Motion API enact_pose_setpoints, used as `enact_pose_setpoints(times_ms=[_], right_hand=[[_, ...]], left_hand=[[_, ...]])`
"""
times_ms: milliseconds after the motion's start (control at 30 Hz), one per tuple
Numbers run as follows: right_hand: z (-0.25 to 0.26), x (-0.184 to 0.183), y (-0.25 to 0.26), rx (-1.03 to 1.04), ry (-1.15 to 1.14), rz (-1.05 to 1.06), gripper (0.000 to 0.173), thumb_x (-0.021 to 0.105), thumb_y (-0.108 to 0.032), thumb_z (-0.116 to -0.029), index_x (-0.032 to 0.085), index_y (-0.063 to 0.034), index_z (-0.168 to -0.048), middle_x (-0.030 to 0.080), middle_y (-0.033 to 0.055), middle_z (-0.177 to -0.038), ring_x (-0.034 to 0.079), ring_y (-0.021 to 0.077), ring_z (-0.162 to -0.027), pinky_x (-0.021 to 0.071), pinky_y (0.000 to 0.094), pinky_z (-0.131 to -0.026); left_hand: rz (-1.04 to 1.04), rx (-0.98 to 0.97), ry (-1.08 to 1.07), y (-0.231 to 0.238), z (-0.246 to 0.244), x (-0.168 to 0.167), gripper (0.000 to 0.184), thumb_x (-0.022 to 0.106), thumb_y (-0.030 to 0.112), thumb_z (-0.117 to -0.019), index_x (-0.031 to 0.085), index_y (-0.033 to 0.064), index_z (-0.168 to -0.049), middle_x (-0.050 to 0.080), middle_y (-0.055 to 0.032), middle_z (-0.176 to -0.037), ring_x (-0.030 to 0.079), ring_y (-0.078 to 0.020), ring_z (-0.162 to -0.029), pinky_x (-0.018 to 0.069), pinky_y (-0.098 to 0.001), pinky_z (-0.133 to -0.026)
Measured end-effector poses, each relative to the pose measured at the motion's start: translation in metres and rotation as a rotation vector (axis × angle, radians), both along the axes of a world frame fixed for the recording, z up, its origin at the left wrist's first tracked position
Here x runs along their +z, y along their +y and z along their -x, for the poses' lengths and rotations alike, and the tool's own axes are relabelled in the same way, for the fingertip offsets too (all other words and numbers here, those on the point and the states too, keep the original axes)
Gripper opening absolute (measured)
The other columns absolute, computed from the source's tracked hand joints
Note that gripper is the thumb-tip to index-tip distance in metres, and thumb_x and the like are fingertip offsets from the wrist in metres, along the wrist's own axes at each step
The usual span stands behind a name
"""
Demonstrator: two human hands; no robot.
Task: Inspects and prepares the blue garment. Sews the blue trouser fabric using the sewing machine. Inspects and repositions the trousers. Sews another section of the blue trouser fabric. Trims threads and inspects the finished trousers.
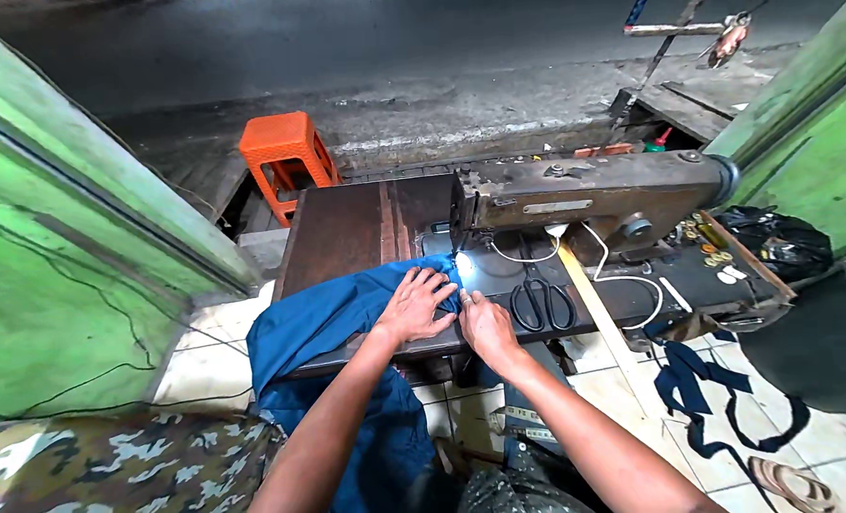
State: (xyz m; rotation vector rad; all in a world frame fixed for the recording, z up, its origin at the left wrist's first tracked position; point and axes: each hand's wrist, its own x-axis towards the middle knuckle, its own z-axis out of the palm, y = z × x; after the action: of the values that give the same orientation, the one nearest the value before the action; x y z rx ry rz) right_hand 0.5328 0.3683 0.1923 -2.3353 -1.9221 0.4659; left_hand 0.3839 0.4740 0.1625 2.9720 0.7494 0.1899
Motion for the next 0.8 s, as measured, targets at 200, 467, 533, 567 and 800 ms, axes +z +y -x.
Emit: enact_pose_setpoints(times_ms=[200, 467, 533, 567, 800], right_hand=[[-0.002, 0.005, 0.011, -0.001, 0.011, 0.024, 0.045, 0.038, -0.016, -0.1079, 0.051, -0.0037, -0.149, 0.063, 0.0198, -0.132, 0.069, 0.0358, -0.109, 0.0549, 0.0487, -0.093], [-0.010, 0.004, 0.034, -0.006, 0.037, 0.027, 0.042, 0.036, -0.017, -0.1083, 0.057, -0.0044, -0.143, 0.064, 0.0197, -0.132, 0.068, 0.0364, -0.112, 0.0540, 0.0515, -0.095], [-0.010, 0.006, 0.036, -0.014, 0.070, 0.053, 0.041, 0.037, -0.018, -0.1081, 0.058, -0.0053, -0.141, 0.065, 0.0197, -0.131, 0.067, 0.0363, -0.116, 0.0529, 0.0522, -0.097], [-0.011, 0.007, 0.036, -0.023, 0.102, 0.057, 0.041, 0.039, -0.018, -0.1077, 0.058, -0.0060, -0.141, 0.065, 0.0201, -0.131, 0.066, 0.0372, -0.116, 0.0530, 0.0539, -0.097], [-0.036, 0.001, 0.026, -0.014, 0.451, -0.037, 0.041, 0.039, -0.027, -0.1093, 0.062, -0.0092, -0.138, 0.069, 0.0202, -0.124, 0.065, 0.0362, -0.120, 0.0485, 0.0555, -0.104]], left_hand=[[0.019, -0.001, 0.037, 0.012, -0.003, 0.001, 0.064, 0.048, 0.059, -0.0992, 0.055, 0.0190, -0.149, 0.053, -0.0080, -0.153, 0.031, -0.0313, -0.153, 0.0136, -0.0575, -0.126], [-0.077, -0.078, 0.064, 0.043, -0.011, 0.024, 0.041, 0.041, 0.027, -0.1022, 0.072, 0.0166, -0.126, 0.068, -0.0061, -0.131, 0.045, -0.0326, -0.144, 0.0115, -0.0617, -0.126], [-0.084, -0.048, 0.196, 0.046, -0.019, 0.040, 0.034, 0.048, 0.023, -0.1012, 0.073, 0.0157, -0.122, 0.070, -0.0080, -0.123, 0.048, -0.0340, -0.138, 0.0095, -0.0622, -0.125], [-0.078, -0.044, 0.252, 0.047, -0.022, 0.048, 0.031, 0.051, 0.022, -0.1001, 0.073, 0.0134, -0.121, 0.069, -0.0101, -0.124, 0.048, -0.0356, -0.137, 0.0101, -0.0633, -0.125], [-0.039, -0.181, 0.228, 0.014, -0.018, 0.086, 0.020, 0.067, 0.024, -0.0937, 0.078, 0.0106, -0.102, 0.069, -0.0154, -0.115, 0.056, -0.0396, -0.125, 0.0382, -0.0588, -0.111]])
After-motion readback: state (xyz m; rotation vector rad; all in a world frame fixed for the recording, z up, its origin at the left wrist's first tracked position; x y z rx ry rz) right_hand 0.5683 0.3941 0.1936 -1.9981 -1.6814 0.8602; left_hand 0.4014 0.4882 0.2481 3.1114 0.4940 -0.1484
